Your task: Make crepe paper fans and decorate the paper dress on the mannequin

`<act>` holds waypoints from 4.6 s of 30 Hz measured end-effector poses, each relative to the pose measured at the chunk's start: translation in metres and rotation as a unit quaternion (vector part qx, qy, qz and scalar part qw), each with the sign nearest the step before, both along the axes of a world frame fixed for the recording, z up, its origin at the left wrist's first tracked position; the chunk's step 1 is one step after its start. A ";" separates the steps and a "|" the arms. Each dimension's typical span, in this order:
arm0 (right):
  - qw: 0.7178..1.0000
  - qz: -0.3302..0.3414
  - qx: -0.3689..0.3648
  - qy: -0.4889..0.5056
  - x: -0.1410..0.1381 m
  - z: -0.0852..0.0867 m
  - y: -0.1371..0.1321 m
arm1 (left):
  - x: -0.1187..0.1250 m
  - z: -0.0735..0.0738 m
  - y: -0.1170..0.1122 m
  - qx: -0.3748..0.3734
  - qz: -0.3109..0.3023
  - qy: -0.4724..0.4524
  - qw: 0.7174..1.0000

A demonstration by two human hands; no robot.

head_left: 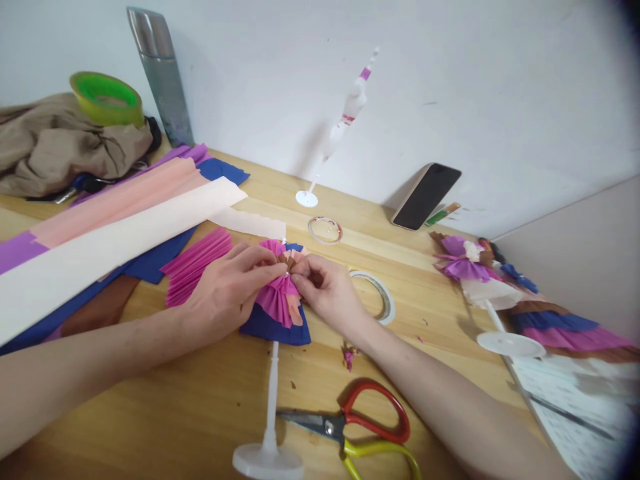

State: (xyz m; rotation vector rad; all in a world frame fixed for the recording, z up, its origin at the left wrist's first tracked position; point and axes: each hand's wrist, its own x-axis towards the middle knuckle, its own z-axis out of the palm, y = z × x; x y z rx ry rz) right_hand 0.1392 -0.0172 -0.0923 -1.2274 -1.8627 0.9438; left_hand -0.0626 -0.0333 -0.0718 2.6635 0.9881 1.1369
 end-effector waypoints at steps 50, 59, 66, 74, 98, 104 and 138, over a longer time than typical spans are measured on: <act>0.991 0.015 -0.053 -0.121 0.013 0.037 0.006 | -0.005 0.027 0.007 -0.065 0.053 0.018 0.996; 0.956 0.054 -0.275 -0.090 0.001 0.035 0.008 | 0.000 0.032 0.021 -0.437 0.103 0.019 0.893; 0.976 0.048 -0.207 -0.039 0.000 0.029 0.005 | 0.006 0.038 0.015 -0.526 0.059 -0.126 0.839; 0.989 0.028 -0.132 0.058 0.005 0.048 -0.005 | 0.008 0.049 0.003 -0.561 0.053 -0.309 0.766; 0.982 0.079 -0.155 0.066 0.000 0.057 -0.026 | 0.014 0.050 -0.024 -0.615 0.024 -0.322 0.719; 0.979 0.067 -0.155 0.116 -0.004 0.055 -0.029 | 0.016 0.055 -0.029 -0.601 0.037 -0.334 0.725; 0.969 0.043 -0.181 0.164 -0.002 0.041 -0.019 | 0.007 0.044 -0.011 -0.674 -0.027 -0.345 0.652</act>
